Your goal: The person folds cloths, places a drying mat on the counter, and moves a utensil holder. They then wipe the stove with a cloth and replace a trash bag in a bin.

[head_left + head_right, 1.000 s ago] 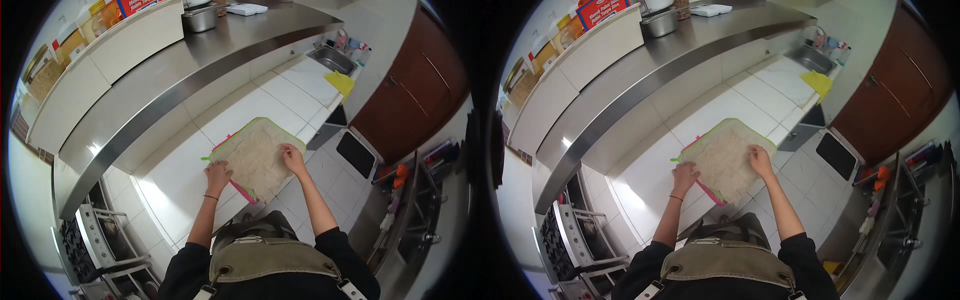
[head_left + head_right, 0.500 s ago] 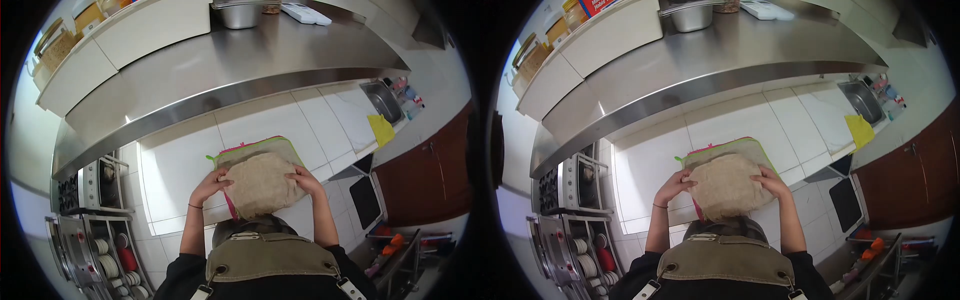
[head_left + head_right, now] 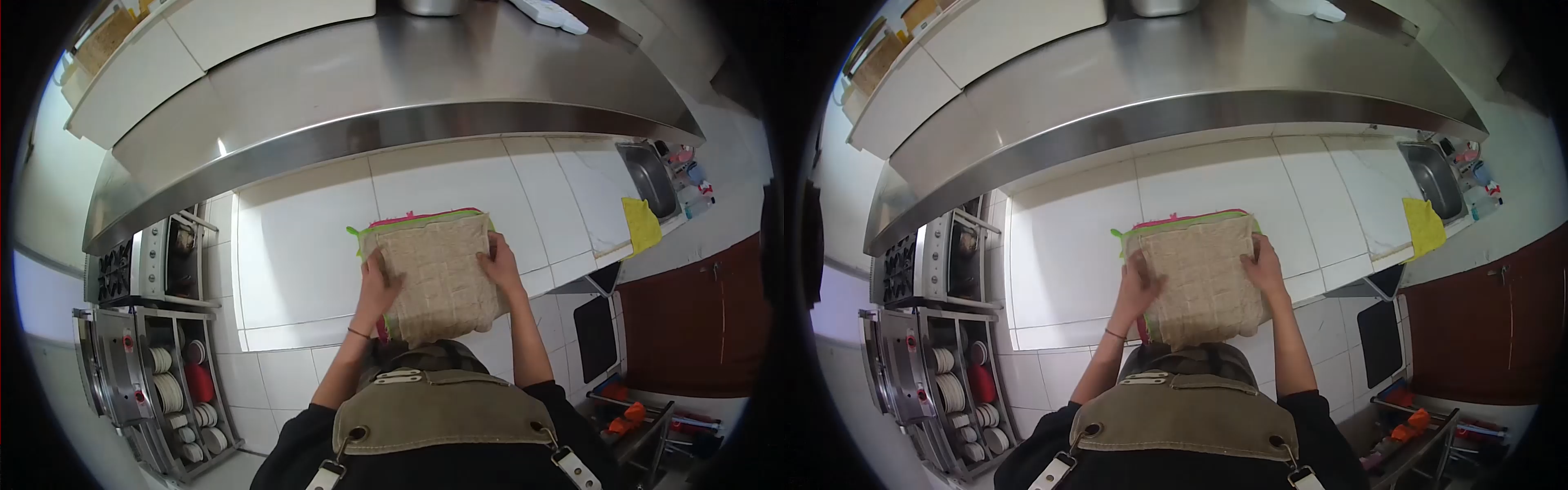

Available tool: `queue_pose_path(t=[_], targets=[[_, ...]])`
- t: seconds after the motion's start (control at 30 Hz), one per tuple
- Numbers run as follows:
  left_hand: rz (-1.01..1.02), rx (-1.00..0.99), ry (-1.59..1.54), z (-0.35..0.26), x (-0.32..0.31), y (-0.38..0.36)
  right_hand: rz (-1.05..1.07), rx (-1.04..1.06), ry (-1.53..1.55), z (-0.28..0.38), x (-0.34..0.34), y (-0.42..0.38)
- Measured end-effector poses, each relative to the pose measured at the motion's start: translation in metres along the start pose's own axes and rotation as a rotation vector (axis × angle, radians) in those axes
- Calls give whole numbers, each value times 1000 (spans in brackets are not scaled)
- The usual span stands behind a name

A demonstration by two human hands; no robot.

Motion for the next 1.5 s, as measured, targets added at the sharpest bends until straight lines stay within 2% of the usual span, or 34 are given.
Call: queue_pose_path(t=[0.03, 0.1, 0.17, 0.2, 0.27, 0.33, 0.4, 0.43, 0.47, 0.5, 0.53, 0.6, 0.63, 0.7, 0.77, 0.83, 0.9, 0.93, 0.97, 1.0, 1.03, 1.1, 1.17, 1.23, 1.3, 1.37, 1.43, 1.47, 1.5], targets=[[-13, -9, 18, -11, 3, -17, 5, 0, 4, 13, 6, -3], [-25, -16, 35, -15, 3, -41, 115, -281, -52, 23, 15, -12], [33, -83, -7, -16, -5, -56, 114, -275, -45, 12, 21, -28], [-1, -149, 86, -22, -3, -60, 176, -328, -85, 4, 20, -40], [19, -69, -6, -20, -4, -61, 242, -383, -128, -16, 20, -64], [41, 9, -96, -19, -1, -58, 292, -319, 47, -27, 11, -81], [379, 74, -33, -15, -12, -53, 310, -352, -44, -18, 19, -86], [382, 72, -33, -10, -13, -52, 326, -384, -133, -9, 23, -88], [336, -50, -93, -12, -14, -51, 322, -387, -133, -3, 23, -89], [289, -172, -154, -23, -10, -49, 199, -333, -127, 6, 28, -87], [293, -173, -154, -25, -11, -51, 76, -279, -120, 16, 34, -85], [356, -6, -238, -24, -14, -57, 21, -255, -181, 30, 32, -85], [362, -5, -236, -26, -14, -60, -33, -224, -244, 36, 34, -85], [363, -98, -87, -33, -13, -66, -45, -190, -285, 32, 31, -89], [351, -92, -40, -22, -10, -67, -58, -145, -326, 32, 30, -92], [335, -85, 7, -20, -5, -69, -53, -221, -396, 30, 29, -96], [368, 103, 61, -10, -2, -73, -84, -190, -459, 33, 28, -97], [368, 100, 61, -12, -1, -74, -115, -162, -523, 37, 29, -97], [246, 61, 192, -16, 9, -71, -118, -161, -524, 39, 29, -94], [123, 18, 322, -21, 18, -68, -191, -55, -602, 49, 33, -87], [124, 9, 323, -16, 17, -65, -267, 48, -680, 60, 36, -81], [-176, -113, 472, -9, 31, -55, -294, 38, -666, 53, 37, -67], [-127, -175, 449, -1, 29, -39, -341, 7, -661, 45, 40, -55], [-60, -14, 70, 11, 25, -19, -196, -256, -233, 19, 31, -43], [-34, -67, 174, 18, 16, 2, -141, -233, -349, 21, 19, -42], [-240, -207, 259, 18, 22, 23, -32, -478, -334, 31, 10, -49], [-244, -212, 139, 24, 18, 44, -34, -459, -260, 23, -5, -63], [-25, 80, -88, -4, 22, 44, -87, -493, -260, 26, -5, -73], [24, 45, -88, -4, 15, 50, -123, -437, -180, 36, -5, -81]])
Point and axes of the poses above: each hand's wrist, its own y-axis towards the middle knuckle, its own x-axis out of the back of the hand, z = x × y, the point moved 7 cm from there along y, towards the middle knuckle, and after that the axes turned 4 degrees about y, right-handed, at the moved point
